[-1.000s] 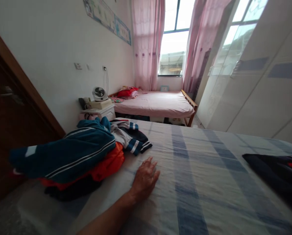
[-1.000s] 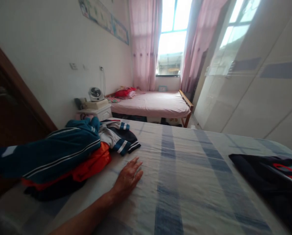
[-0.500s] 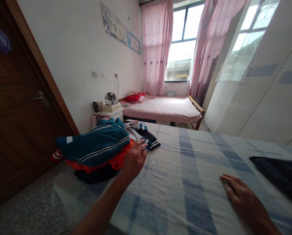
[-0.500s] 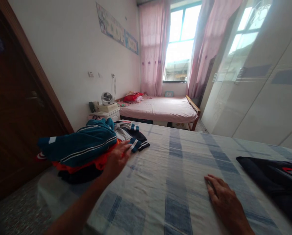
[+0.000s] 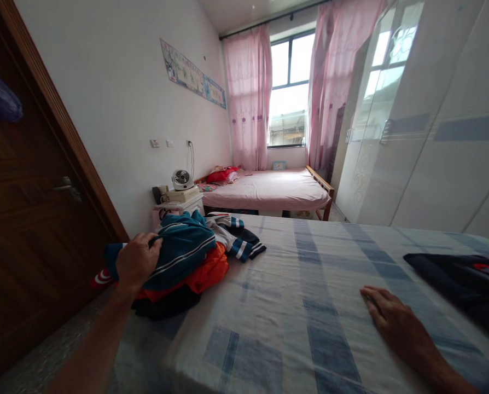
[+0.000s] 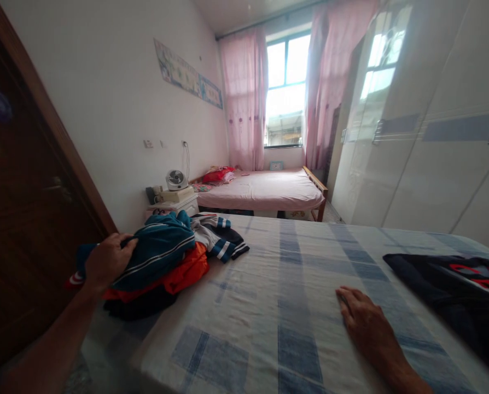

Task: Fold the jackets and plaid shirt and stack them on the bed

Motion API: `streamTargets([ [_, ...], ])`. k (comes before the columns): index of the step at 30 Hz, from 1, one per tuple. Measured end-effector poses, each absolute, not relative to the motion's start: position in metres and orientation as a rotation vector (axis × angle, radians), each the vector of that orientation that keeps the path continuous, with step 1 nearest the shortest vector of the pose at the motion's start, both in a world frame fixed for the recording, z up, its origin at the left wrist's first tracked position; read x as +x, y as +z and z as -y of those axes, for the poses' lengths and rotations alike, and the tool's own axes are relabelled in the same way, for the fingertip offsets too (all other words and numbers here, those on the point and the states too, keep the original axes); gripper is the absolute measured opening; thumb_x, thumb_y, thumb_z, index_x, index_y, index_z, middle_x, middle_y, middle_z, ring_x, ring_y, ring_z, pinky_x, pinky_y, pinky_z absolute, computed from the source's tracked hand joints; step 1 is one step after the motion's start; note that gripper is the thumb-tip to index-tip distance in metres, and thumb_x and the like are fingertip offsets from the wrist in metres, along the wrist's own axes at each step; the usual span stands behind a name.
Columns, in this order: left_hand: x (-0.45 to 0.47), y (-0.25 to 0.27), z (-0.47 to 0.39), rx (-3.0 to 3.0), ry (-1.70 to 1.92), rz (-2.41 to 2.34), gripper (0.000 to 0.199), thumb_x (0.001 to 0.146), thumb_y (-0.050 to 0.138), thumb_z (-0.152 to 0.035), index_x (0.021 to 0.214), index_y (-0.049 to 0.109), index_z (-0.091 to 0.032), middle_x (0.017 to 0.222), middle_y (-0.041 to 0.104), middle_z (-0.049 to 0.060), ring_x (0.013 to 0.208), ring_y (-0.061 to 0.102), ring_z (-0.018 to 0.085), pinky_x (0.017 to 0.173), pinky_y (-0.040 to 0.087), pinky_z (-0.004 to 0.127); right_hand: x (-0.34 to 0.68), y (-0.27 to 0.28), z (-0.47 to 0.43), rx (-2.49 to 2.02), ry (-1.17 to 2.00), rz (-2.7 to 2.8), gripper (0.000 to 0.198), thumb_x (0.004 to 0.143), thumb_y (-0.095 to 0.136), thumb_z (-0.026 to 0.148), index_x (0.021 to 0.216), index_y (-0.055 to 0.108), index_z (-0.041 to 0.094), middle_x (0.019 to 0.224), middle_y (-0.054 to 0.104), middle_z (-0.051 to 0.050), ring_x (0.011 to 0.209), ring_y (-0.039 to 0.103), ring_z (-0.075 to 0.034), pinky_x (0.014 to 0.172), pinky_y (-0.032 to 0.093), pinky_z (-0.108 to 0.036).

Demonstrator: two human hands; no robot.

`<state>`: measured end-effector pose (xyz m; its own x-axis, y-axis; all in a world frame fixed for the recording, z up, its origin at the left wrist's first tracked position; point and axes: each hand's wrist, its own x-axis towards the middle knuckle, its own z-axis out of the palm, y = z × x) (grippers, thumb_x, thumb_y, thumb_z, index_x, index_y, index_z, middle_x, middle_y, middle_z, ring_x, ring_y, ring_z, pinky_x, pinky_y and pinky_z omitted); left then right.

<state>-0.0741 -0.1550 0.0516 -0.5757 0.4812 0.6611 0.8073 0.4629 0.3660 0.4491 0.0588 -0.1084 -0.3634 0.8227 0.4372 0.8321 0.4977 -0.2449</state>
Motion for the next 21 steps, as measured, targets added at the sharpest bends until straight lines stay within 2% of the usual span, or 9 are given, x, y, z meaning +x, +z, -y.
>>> streamTargets([
  [4,-0.046,0.078,0.130,-1.079,-1.277,2.039,0.027,0.083,0.047,-0.041,0.087,0.064,-0.021,0.092,0.065,0.005,0.090,0.059,0.024,0.085,0.044,0.034,0.448,-0.106,-0.056,-1.361,-0.024,2.244,0.040,0.084,0.035,0.030,0.107,0.066,0.019,0.119,0.064,-0.011,0.109,0.060,-0.025,0.090,0.048,-0.040],
  [8,0.024,0.100,0.090,-1.276,-1.591,1.813,0.025,0.083,0.050,-0.039,0.086,0.065,-0.018,0.084,0.064,0.002,0.082,0.059,0.018,0.079,0.045,0.029,0.447,-0.105,-0.055,-1.368,-0.011,2.249,0.041,0.086,0.033,0.029,0.108,0.065,0.017,0.119,0.064,-0.012,0.110,0.060,-0.025,0.091,0.048,-0.041],
  [13,0.148,0.086,0.058,-1.852,-1.928,1.500,0.014,0.084,0.055,-0.026,0.079,0.064,-0.018,0.075,0.058,0.000,0.075,0.055,0.014,0.074,0.045,0.027,0.443,-0.101,-0.050,-1.448,0.033,2.245,0.041,0.088,0.031,0.028,0.111,0.063,0.017,0.122,0.061,-0.012,0.110,0.058,-0.025,0.094,0.044,-0.044],
  [15,0.189,0.066,0.058,-2.208,-1.880,1.431,0.016,0.087,0.053,-0.024,0.084,0.067,-0.019,0.081,0.060,0.002,0.079,0.057,0.015,0.077,0.047,0.028,0.442,-0.096,-0.047,-1.470,0.066,2.248,0.040,0.089,0.031,0.026,0.112,0.063,0.017,0.123,0.060,-0.013,0.112,0.057,-0.025,0.095,0.042,-0.043],
  [18,0.226,0.030,0.067,-2.760,-1.481,1.372,0.022,0.089,0.052,-0.026,0.101,0.069,-0.021,0.102,0.066,0.005,0.097,0.059,0.018,0.089,0.046,0.029,0.440,-0.087,-0.041,-1.481,0.146,2.281,0.037,0.086,0.038,0.025,0.116,0.061,0.018,0.126,0.058,-0.013,0.115,0.054,-0.025,0.097,0.040,-0.044],
  [21,0.227,0.000,0.075,-2.902,-1.230,1.442,0.025,0.089,0.052,-0.025,0.107,0.067,-0.021,0.108,0.067,0.005,0.102,0.060,0.018,0.092,0.046,0.028,0.438,-0.076,-0.035,-1.495,0.226,2.298,0.037,0.083,0.046,0.027,0.117,0.059,0.021,0.130,0.055,-0.012,0.118,0.051,-0.027,0.100,0.035,-0.047],
])
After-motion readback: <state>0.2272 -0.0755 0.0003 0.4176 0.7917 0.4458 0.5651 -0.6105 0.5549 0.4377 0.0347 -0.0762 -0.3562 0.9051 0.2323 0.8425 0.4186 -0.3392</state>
